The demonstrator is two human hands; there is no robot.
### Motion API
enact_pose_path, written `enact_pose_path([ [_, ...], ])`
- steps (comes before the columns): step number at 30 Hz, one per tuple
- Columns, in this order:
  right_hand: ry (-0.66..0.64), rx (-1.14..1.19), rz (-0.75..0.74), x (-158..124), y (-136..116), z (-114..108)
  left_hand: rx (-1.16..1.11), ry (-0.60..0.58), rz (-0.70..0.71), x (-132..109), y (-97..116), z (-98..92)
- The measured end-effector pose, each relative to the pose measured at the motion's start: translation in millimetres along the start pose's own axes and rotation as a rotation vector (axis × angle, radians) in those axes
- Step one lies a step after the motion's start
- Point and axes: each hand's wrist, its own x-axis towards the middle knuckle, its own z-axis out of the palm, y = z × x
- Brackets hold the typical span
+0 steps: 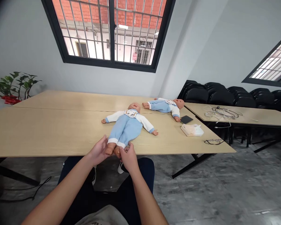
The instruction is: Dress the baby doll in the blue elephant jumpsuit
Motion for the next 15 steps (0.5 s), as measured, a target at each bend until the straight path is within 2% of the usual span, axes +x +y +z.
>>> enact_pose_path([
  [2,-0.005,0.061,0.001,0,-2,5,-0.111,-0.061,-0.105,-1,4,-6.7],
  [6,-0.023,0.127,-0.015,-4,-4,16,-0.231,-0.074,-0.132,-2,-1,-14.4],
  [9,-0.073,0.200,-0.020,-15,-5,27,-0.252,-0.036,-0.034,-8,-11,-21.9],
  [11,-0.174,0.219,-0.041,-22,-7,30,-0.218,0.061,0.067,-13,-16,-30.5],
  [13,-0.309,0.176,-0.044,-22,-13,24,-0.185,0.160,0.159,-17,-17,-40.6],
  [15,-0.336,0.087,-0.060,-6,-24,5,-0.184,0.195,0.204,-22,-13,-49.8],
])
